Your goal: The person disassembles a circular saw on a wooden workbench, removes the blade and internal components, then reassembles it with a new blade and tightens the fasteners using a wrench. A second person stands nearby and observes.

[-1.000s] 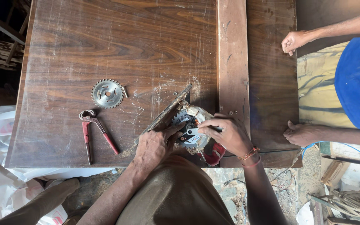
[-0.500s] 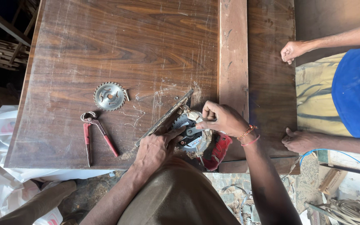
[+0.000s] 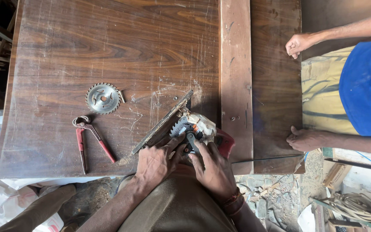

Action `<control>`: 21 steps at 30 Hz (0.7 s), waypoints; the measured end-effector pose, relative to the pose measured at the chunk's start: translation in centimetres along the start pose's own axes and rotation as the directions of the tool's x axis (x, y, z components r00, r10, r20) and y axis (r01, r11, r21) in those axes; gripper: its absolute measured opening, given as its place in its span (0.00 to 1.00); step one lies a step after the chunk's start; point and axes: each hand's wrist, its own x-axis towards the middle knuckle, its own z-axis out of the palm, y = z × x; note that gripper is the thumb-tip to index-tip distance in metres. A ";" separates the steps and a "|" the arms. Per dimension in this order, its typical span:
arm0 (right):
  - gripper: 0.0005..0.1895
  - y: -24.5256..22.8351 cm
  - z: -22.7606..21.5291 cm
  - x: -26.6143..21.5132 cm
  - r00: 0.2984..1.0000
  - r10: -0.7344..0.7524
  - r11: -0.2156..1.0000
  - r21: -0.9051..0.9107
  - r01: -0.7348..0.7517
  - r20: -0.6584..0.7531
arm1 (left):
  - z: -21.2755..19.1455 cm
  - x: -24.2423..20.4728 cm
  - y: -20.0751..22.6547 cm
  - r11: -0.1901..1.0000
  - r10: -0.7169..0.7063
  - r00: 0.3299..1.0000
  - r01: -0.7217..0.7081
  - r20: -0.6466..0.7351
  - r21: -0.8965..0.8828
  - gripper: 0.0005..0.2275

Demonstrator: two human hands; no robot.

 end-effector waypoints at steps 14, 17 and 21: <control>0.18 3.8 -4.3 3.8 0.982 0.005 0.978 0.203 -0.044 0.191 | -0.3 0.6 -0.8 0.979 0.036 0.998 -0.047 -0.058 -0.197 0.15; 0.17 5.6 -4.4 5.5 0.934 0.046 0.950 0.275 -0.151 0.353 | -0.5 0.7 -0.8 0.973 0.049 0.995 -0.068 -0.091 -0.219 0.15; 0.14 6.8 -4.6 8.1 0.897 0.063 0.970 0.183 -0.158 0.437 | -0.7 0.8 -0.6 0.974 0.000 0.999 -0.008 -0.034 -0.228 0.17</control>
